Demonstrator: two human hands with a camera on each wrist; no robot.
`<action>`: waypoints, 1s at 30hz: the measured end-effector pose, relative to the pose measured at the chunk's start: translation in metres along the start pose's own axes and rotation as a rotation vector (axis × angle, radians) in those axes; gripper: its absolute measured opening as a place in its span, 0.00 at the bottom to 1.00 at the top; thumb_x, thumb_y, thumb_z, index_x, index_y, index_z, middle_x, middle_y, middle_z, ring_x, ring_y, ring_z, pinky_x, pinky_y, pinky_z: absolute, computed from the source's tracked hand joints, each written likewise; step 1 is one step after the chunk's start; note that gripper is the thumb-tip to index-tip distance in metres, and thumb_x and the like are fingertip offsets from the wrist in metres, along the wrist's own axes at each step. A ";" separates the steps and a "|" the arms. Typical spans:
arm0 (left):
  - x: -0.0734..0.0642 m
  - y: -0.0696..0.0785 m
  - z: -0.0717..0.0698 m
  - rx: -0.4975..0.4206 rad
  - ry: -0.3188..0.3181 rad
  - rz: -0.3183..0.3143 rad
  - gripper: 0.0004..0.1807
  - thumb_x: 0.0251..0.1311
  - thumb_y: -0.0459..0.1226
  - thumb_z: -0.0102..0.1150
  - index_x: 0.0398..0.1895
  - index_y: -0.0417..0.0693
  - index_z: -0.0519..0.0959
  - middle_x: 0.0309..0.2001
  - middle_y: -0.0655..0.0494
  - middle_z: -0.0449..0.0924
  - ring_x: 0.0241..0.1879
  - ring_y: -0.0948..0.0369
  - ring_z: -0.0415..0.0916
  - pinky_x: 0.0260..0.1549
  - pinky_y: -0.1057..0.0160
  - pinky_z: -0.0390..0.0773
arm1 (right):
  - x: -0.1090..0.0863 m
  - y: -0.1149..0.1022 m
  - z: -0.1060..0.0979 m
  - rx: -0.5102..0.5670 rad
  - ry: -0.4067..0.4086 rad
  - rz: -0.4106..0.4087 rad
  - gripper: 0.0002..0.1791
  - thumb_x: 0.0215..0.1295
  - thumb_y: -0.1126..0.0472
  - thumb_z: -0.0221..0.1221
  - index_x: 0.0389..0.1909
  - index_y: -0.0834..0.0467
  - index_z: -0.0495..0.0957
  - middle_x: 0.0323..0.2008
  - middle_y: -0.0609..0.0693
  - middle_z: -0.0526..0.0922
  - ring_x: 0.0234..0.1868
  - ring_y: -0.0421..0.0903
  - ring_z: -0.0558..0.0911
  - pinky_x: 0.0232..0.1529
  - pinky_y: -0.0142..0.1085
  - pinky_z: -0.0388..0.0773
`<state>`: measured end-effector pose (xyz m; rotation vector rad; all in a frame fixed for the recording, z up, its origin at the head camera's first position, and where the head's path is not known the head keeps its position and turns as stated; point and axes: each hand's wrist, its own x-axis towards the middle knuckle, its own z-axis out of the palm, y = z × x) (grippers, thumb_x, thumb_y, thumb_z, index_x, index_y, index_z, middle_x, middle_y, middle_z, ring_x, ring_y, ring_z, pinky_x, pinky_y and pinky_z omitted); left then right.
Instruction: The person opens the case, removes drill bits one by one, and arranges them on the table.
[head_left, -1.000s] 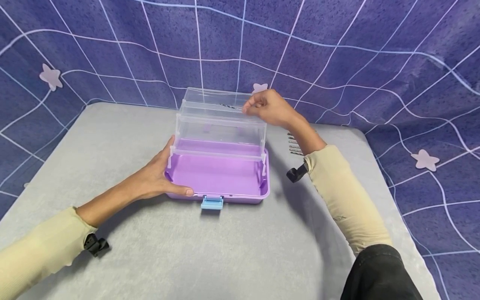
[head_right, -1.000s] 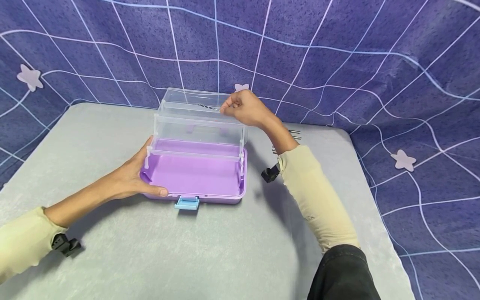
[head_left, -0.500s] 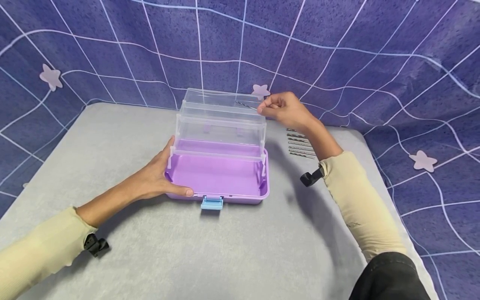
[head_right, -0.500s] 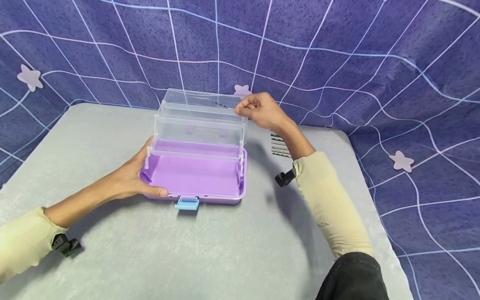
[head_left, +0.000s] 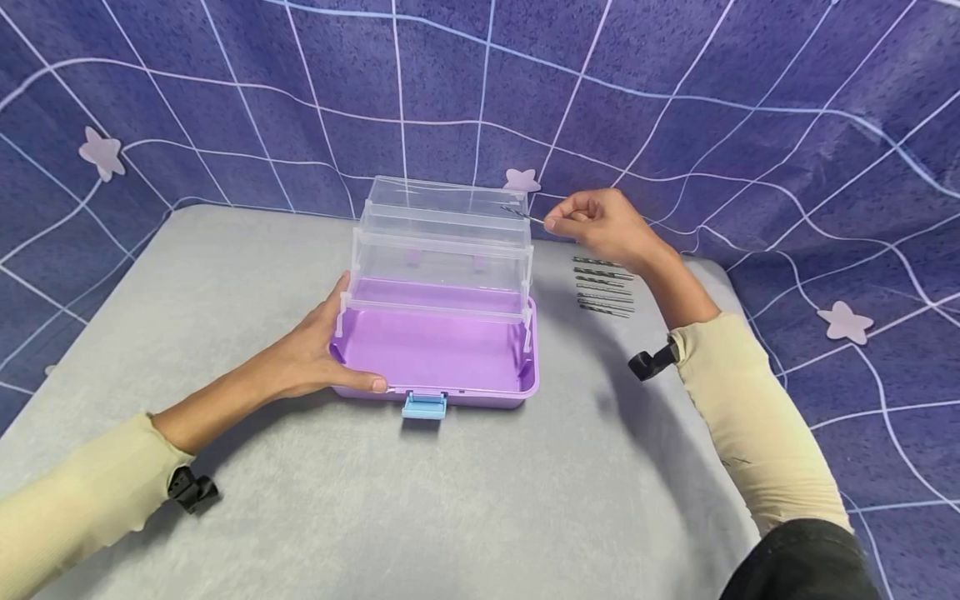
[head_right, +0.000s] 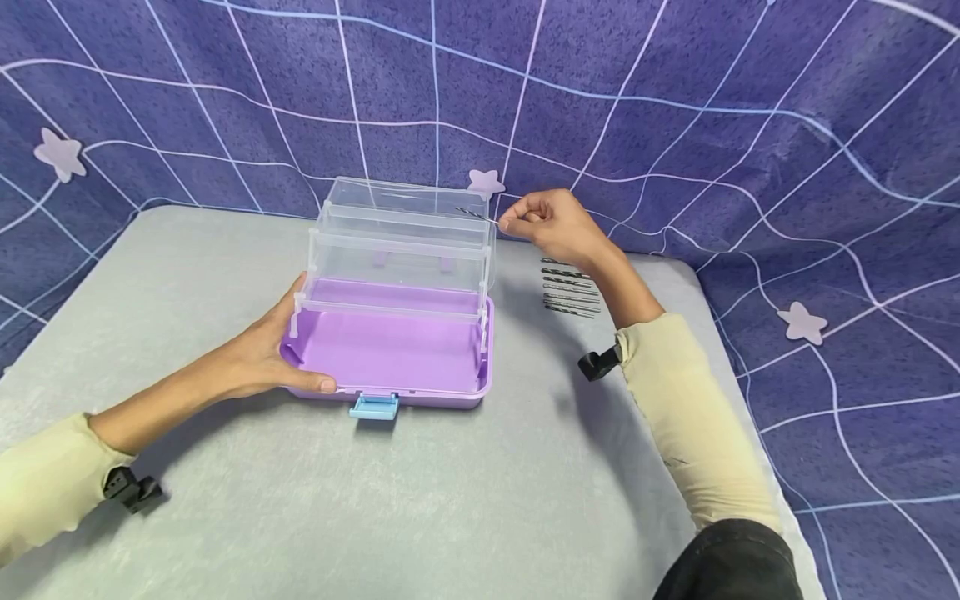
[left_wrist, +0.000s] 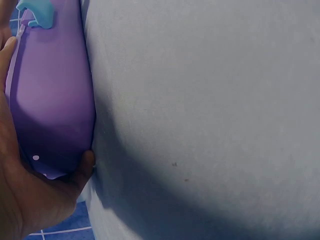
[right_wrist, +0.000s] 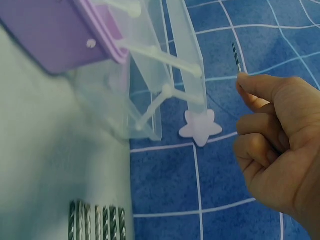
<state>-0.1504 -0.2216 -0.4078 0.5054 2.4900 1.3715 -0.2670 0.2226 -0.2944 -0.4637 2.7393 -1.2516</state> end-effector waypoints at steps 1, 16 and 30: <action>0.000 0.000 0.000 -0.002 0.001 0.002 0.94 0.41 0.46 0.98 0.94 0.67 0.25 0.92 0.40 0.50 0.79 0.38 0.69 0.82 0.25 0.63 | -0.002 0.001 -0.002 -0.006 0.002 0.004 0.14 0.79 0.51 0.69 0.51 0.57 0.92 0.22 0.39 0.72 0.36 0.40 0.77 0.47 0.32 0.78; 0.001 0.000 0.001 -0.022 0.008 0.004 0.93 0.41 0.45 0.98 0.95 0.68 0.28 0.90 0.44 0.56 0.76 0.41 0.74 0.80 0.28 0.68 | -0.031 0.030 -0.019 -0.012 0.014 0.049 0.15 0.79 0.52 0.69 0.53 0.60 0.92 0.21 0.38 0.69 0.31 0.37 0.71 0.42 0.30 0.76; 0.000 0.000 0.001 0.001 0.006 -0.001 0.93 0.42 0.46 0.98 0.94 0.68 0.25 0.91 0.41 0.52 0.77 0.40 0.72 0.81 0.26 0.65 | -0.050 0.058 -0.027 0.008 0.012 0.119 0.16 0.79 0.54 0.69 0.55 0.62 0.91 0.19 0.37 0.65 0.27 0.35 0.64 0.39 0.30 0.74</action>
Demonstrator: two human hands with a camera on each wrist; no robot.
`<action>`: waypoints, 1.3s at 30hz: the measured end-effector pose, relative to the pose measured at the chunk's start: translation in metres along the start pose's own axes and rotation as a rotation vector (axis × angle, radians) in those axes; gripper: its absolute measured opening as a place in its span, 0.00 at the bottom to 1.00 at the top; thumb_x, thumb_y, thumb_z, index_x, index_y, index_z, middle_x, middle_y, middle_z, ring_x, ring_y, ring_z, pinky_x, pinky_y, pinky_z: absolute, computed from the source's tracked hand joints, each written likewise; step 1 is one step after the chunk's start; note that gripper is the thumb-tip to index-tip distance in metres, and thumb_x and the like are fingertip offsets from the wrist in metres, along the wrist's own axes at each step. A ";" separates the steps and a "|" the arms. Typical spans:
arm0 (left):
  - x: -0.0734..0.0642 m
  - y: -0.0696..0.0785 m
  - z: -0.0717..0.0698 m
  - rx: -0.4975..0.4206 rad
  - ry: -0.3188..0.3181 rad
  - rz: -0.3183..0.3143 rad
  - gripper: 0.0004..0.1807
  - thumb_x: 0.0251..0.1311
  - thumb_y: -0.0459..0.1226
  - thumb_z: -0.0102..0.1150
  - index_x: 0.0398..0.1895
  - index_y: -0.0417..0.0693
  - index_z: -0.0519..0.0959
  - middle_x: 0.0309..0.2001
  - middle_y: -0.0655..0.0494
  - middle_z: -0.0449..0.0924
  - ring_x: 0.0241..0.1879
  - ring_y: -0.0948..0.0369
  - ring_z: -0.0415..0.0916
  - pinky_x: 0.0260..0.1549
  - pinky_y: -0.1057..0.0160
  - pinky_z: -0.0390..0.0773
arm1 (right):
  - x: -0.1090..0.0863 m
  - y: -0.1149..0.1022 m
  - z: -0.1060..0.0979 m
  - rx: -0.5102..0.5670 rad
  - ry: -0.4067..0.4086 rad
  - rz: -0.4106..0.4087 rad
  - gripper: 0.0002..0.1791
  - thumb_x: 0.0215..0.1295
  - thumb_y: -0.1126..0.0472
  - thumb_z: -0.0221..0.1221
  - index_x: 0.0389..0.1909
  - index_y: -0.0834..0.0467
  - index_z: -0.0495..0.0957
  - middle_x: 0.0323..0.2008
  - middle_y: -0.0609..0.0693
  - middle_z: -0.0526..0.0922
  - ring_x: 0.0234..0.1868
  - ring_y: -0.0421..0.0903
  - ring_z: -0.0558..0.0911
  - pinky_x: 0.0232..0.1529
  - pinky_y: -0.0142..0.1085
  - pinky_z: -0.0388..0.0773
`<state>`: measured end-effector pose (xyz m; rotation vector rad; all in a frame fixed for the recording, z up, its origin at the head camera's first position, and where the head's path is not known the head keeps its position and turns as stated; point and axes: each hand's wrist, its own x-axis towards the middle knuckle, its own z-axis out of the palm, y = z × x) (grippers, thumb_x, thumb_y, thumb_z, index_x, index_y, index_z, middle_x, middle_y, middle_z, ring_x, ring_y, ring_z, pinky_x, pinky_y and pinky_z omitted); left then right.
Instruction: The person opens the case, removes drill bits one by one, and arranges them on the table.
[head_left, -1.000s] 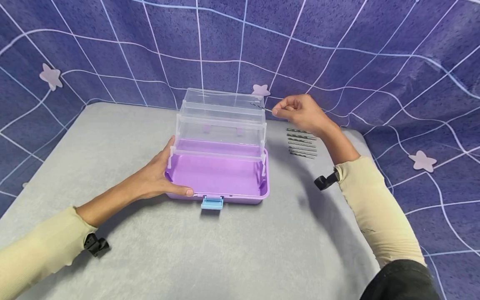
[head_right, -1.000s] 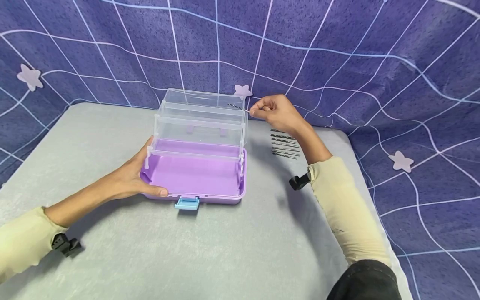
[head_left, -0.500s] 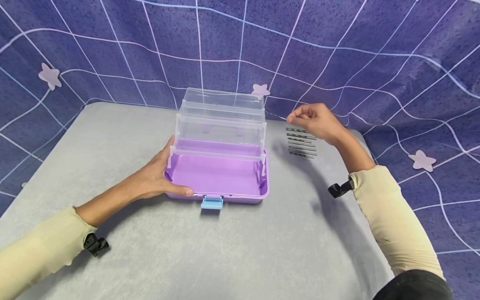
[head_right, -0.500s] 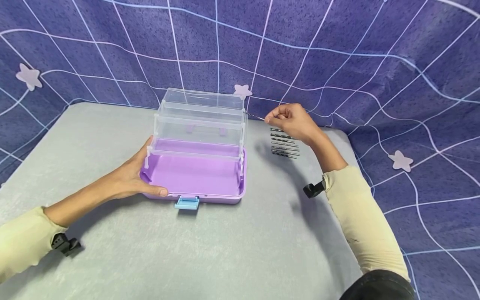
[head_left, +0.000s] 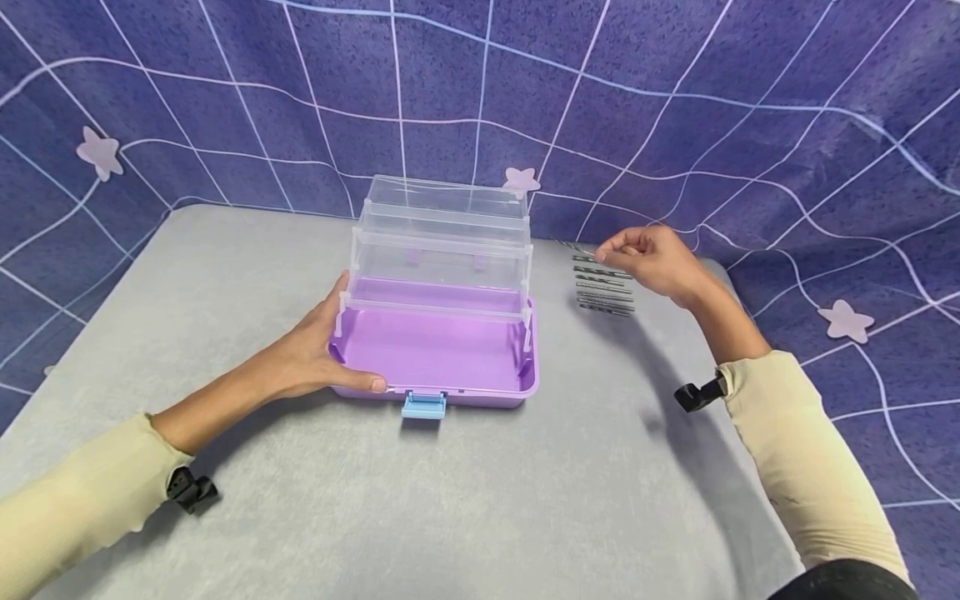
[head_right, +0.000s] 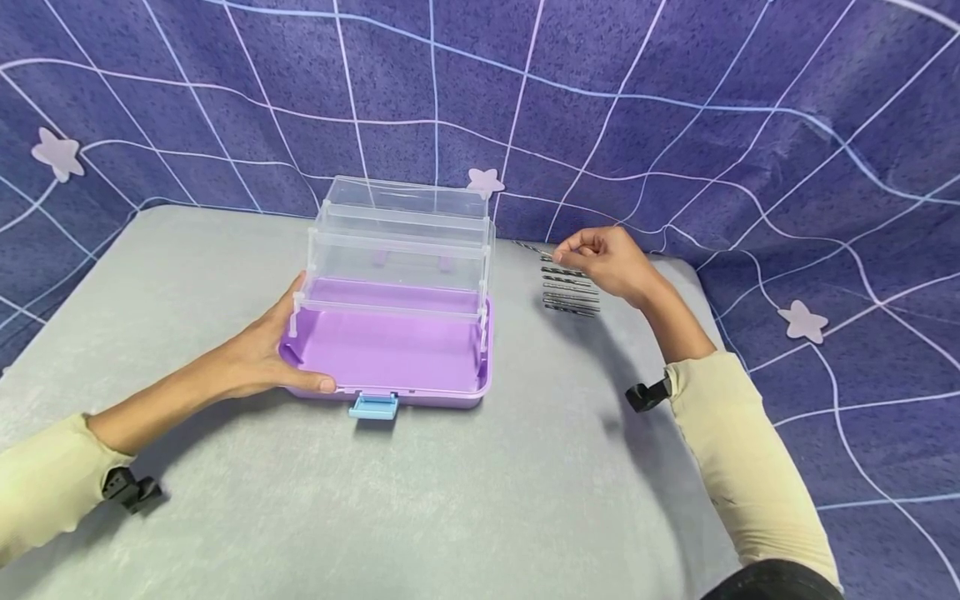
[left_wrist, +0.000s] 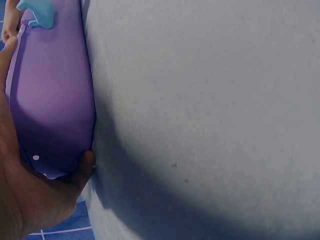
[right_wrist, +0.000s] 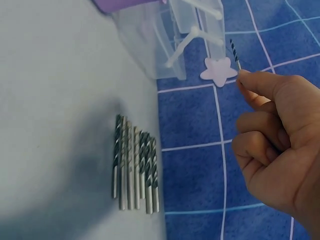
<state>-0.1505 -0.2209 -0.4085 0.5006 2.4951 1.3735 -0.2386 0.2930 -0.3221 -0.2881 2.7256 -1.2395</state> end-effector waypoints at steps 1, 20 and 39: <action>0.000 0.000 0.000 0.000 0.001 0.001 0.93 0.42 0.46 0.98 0.94 0.68 0.25 0.91 0.41 0.52 0.77 0.40 0.72 0.81 0.26 0.65 | -0.001 0.003 0.000 0.007 -0.001 0.004 0.16 0.79 0.54 0.69 0.55 0.62 0.91 0.20 0.37 0.65 0.27 0.35 0.64 0.40 0.30 0.75; -0.001 0.001 0.000 -0.022 0.010 0.013 0.93 0.41 0.45 0.98 0.95 0.69 0.27 0.91 0.45 0.54 0.72 0.42 0.78 0.77 0.31 0.73 | -0.016 0.042 -0.001 -0.040 0.001 0.022 0.18 0.79 0.56 0.70 0.58 0.66 0.89 0.21 0.36 0.65 0.26 0.35 0.63 0.26 0.34 0.62; -0.001 -0.001 0.001 -0.029 0.009 0.005 0.92 0.41 0.45 0.98 0.94 0.72 0.28 0.91 0.46 0.53 0.74 0.44 0.76 0.79 0.32 0.70 | -0.032 0.093 0.020 -0.051 -0.041 0.071 0.14 0.80 0.58 0.68 0.55 0.65 0.91 0.24 0.38 0.65 0.28 0.36 0.64 0.30 0.34 0.65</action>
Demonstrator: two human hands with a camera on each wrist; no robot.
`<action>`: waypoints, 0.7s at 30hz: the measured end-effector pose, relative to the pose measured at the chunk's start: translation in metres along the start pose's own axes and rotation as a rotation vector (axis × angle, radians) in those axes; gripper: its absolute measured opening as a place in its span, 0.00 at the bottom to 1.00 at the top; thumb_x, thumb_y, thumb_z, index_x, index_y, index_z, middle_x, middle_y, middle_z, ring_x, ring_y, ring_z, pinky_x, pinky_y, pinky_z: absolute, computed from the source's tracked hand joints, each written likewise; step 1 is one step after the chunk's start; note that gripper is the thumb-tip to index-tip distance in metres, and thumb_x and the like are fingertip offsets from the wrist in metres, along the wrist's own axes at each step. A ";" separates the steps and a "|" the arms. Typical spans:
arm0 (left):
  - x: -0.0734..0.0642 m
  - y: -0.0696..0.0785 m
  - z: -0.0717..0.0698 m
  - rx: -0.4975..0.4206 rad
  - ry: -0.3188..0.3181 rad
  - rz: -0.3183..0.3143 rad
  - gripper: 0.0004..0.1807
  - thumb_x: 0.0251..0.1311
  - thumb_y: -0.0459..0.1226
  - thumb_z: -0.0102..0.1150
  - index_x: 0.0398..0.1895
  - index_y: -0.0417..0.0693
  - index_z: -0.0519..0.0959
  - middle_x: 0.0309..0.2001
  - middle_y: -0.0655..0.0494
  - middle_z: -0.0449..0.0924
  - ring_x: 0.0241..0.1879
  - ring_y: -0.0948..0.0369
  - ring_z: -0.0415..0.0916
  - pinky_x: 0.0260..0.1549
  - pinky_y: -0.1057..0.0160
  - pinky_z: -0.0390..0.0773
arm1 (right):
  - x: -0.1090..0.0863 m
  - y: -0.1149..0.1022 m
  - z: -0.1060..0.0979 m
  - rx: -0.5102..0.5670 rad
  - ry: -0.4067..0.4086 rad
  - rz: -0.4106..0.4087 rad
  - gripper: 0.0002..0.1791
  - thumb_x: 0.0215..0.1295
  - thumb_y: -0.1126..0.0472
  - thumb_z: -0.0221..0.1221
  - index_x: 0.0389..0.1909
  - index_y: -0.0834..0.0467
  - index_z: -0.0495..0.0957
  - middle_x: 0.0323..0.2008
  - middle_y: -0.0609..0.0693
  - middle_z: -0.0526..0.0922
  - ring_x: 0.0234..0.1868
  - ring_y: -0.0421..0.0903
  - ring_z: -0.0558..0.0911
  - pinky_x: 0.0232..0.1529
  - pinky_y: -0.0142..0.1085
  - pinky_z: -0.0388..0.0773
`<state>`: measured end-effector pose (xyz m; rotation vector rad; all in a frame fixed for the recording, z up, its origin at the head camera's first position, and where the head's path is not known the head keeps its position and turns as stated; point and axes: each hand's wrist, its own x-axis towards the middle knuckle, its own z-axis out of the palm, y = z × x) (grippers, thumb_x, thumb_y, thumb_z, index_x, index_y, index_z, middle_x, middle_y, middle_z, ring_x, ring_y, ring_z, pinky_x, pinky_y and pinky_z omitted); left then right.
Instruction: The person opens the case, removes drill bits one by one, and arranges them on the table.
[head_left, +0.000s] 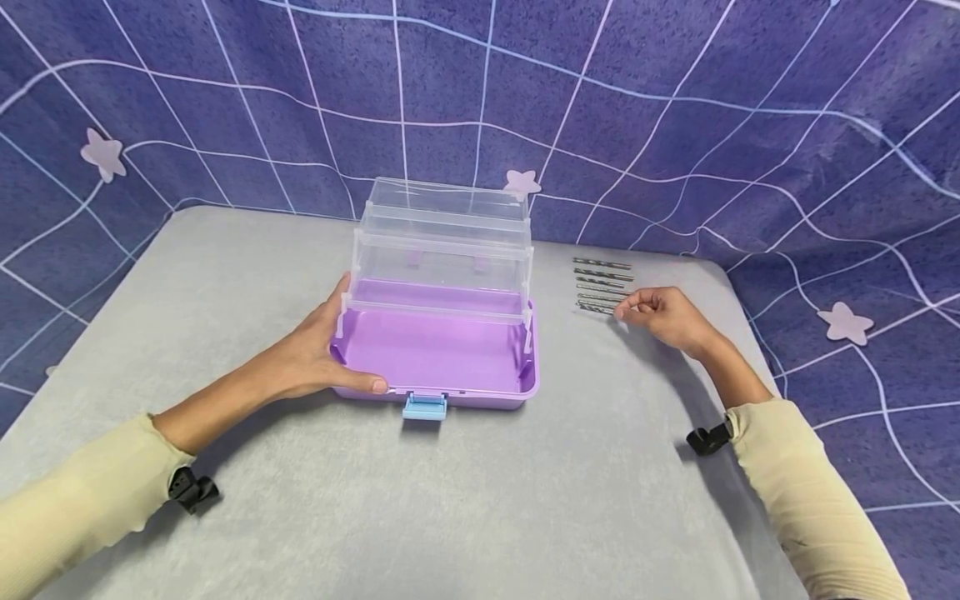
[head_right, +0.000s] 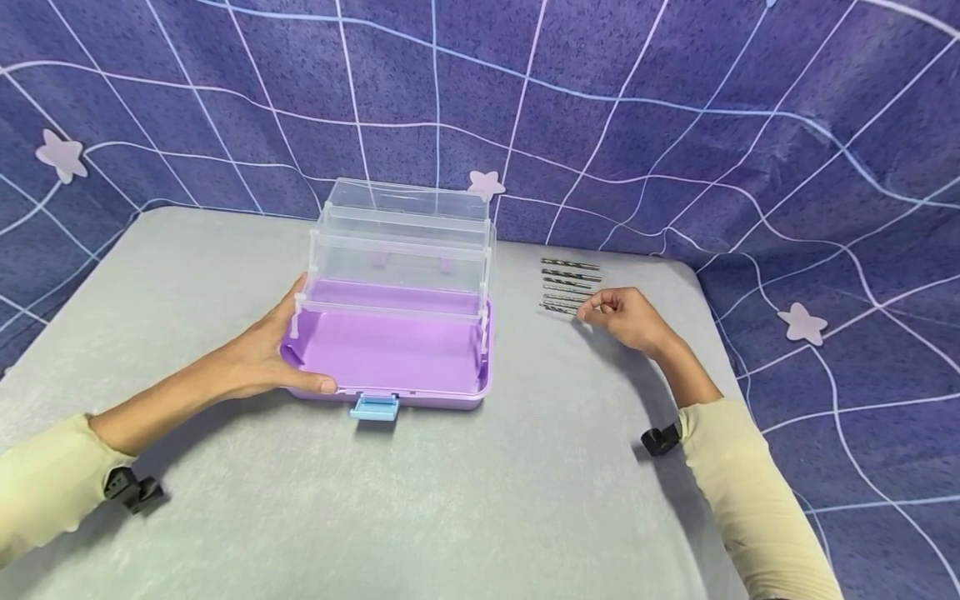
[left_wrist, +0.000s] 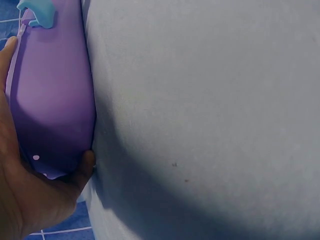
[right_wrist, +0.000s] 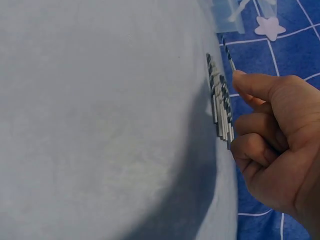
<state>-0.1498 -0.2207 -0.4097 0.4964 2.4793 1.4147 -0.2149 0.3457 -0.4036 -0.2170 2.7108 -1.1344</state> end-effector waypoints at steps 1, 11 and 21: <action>0.000 0.000 0.000 0.002 -0.001 -0.001 0.92 0.41 0.46 0.98 0.94 0.73 0.28 0.91 0.46 0.53 0.74 0.44 0.76 0.79 0.32 0.70 | 0.000 0.002 0.000 -0.004 0.000 0.002 0.14 0.80 0.58 0.68 0.55 0.65 0.91 0.24 0.38 0.65 0.28 0.36 0.64 0.31 0.34 0.66; 0.001 0.000 0.001 -0.008 0.001 0.025 0.91 0.40 0.45 0.98 0.95 0.72 0.31 0.88 0.50 0.59 0.72 0.46 0.78 0.77 0.33 0.73 | -0.004 0.012 0.003 -0.014 0.007 -0.013 0.13 0.79 0.60 0.69 0.53 0.66 0.91 0.23 0.38 0.66 0.27 0.35 0.65 0.32 0.33 0.67; 0.000 0.000 0.000 0.018 0.004 0.012 0.92 0.41 0.46 0.98 0.95 0.70 0.29 0.90 0.47 0.55 0.75 0.45 0.75 0.82 0.30 0.66 | -0.005 0.018 0.005 -0.009 0.042 -0.033 0.12 0.78 0.61 0.71 0.50 0.67 0.91 0.21 0.37 0.64 0.25 0.33 0.63 0.31 0.31 0.66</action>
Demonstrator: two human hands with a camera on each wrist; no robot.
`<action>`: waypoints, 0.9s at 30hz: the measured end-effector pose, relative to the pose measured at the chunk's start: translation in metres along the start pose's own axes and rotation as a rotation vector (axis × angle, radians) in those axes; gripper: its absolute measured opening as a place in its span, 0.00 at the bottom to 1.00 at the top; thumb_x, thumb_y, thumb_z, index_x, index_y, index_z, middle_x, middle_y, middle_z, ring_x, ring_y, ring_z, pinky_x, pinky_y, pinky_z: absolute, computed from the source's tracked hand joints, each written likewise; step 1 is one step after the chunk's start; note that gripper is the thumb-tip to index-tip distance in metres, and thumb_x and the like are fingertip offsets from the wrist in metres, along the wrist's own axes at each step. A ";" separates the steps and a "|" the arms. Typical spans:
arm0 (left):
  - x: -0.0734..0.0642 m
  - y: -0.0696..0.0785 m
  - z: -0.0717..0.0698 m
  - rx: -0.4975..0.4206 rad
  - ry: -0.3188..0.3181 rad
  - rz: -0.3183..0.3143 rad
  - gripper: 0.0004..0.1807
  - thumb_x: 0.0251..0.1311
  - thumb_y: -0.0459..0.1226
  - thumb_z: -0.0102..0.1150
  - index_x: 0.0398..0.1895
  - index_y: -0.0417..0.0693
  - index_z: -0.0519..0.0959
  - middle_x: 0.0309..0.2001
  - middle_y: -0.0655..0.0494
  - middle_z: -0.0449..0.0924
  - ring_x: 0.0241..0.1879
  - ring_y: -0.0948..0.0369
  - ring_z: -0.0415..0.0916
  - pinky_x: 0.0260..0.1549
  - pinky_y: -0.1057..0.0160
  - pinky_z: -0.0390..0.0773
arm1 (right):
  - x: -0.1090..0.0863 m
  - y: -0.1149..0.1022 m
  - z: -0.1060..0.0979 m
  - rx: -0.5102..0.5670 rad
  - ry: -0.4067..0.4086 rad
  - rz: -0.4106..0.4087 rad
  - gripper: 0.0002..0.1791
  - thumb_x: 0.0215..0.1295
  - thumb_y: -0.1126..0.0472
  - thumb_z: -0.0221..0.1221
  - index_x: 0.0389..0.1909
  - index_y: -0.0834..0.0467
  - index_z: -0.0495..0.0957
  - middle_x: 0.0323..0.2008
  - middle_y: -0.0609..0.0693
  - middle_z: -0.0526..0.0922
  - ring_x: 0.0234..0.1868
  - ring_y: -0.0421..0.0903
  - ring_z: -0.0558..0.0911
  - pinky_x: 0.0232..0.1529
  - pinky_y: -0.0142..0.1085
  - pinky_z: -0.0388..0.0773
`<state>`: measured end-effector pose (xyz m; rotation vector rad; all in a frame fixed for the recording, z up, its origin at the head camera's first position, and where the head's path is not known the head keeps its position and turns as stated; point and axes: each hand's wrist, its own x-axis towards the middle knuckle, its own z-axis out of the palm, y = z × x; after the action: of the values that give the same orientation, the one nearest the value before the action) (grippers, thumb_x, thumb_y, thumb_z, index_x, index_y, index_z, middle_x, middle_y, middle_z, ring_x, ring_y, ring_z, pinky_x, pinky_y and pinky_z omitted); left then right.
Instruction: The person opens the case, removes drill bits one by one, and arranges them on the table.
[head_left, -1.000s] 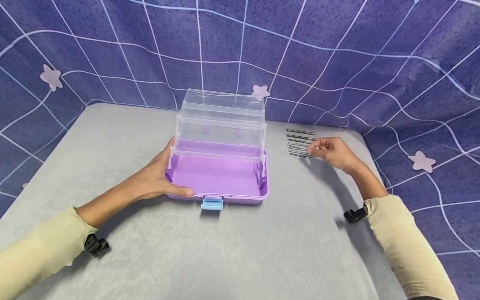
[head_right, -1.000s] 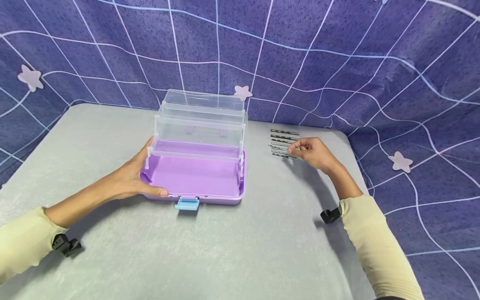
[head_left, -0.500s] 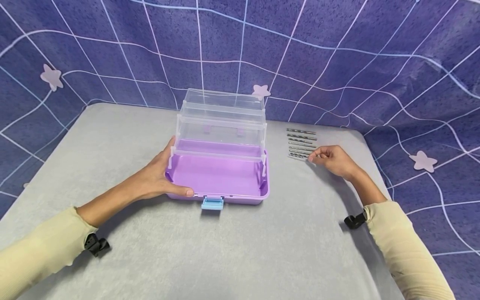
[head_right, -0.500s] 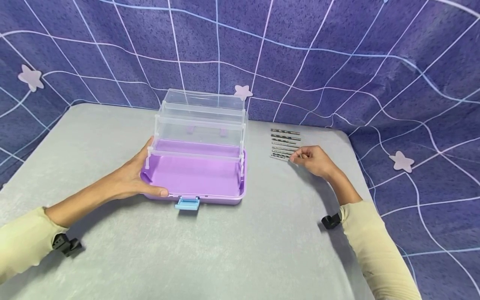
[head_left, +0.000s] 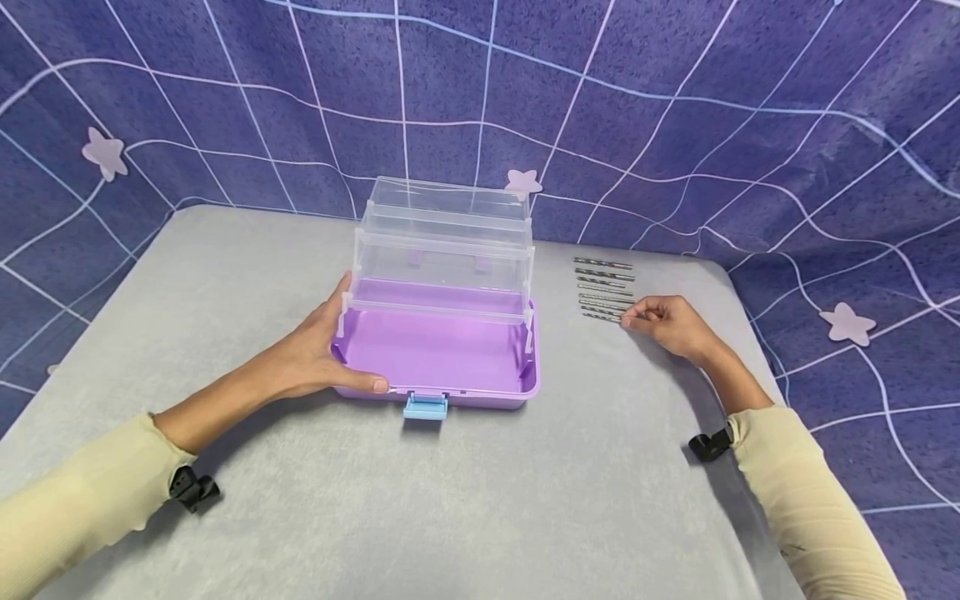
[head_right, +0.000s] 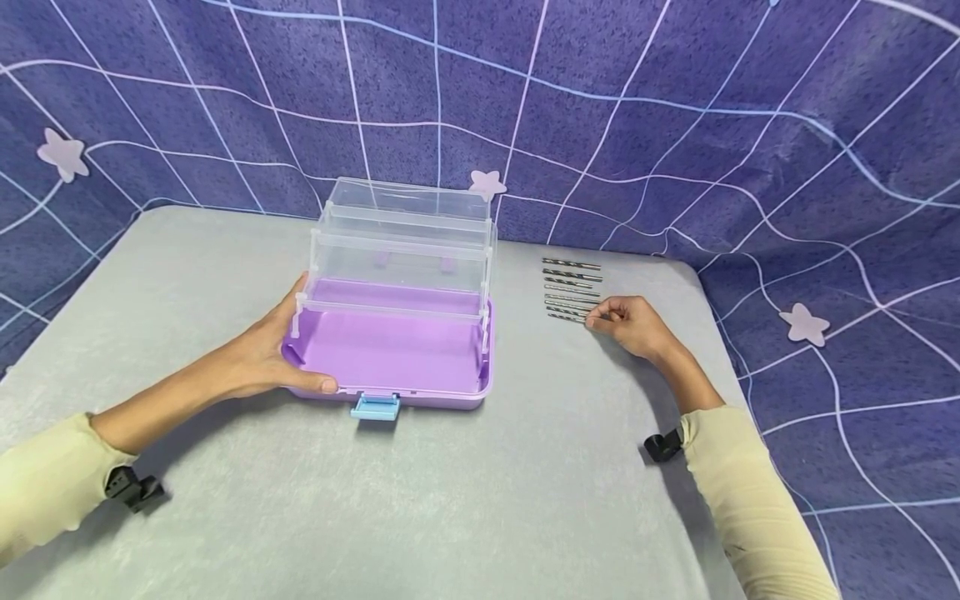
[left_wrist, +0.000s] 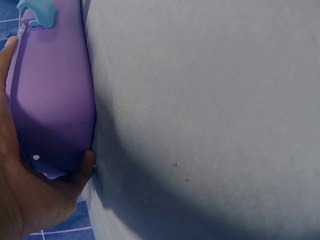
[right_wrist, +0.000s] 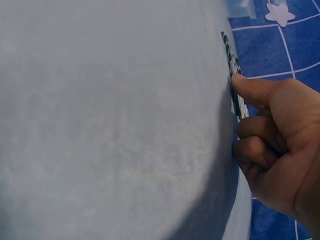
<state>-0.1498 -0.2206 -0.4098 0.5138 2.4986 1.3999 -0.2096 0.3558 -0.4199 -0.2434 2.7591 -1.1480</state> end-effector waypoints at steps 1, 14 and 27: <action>0.000 0.000 0.000 -0.001 0.001 0.000 0.92 0.41 0.46 0.98 0.95 0.69 0.29 0.90 0.47 0.56 0.74 0.45 0.76 0.81 0.30 0.67 | 0.000 0.001 0.000 0.000 0.002 0.002 0.12 0.78 0.61 0.71 0.50 0.67 0.91 0.21 0.37 0.64 0.25 0.33 0.63 0.31 0.31 0.66; 0.000 0.001 0.000 0.017 -0.010 -0.029 0.93 0.42 0.47 0.97 0.94 0.69 0.25 0.91 0.41 0.51 0.75 0.42 0.75 0.81 0.28 0.66 | 0.001 0.004 0.002 -0.028 0.018 0.005 0.12 0.77 0.59 0.73 0.50 0.65 0.92 0.19 0.38 0.62 0.23 0.34 0.61 0.30 0.33 0.64; 0.000 0.001 -0.001 0.016 -0.026 0.009 0.92 0.43 0.48 0.97 0.94 0.72 0.25 0.91 0.43 0.54 0.73 0.43 0.79 0.78 0.28 0.71 | -0.001 0.007 -0.002 0.016 0.050 0.007 0.13 0.75 0.59 0.74 0.50 0.65 0.92 0.18 0.36 0.61 0.22 0.33 0.60 0.25 0.33 0.62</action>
<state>-0.1501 -0.2212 -0.4080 0.5434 2.4920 1.3679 -0.2092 0.3618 -0.4235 -0.2067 2.7902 -1.1895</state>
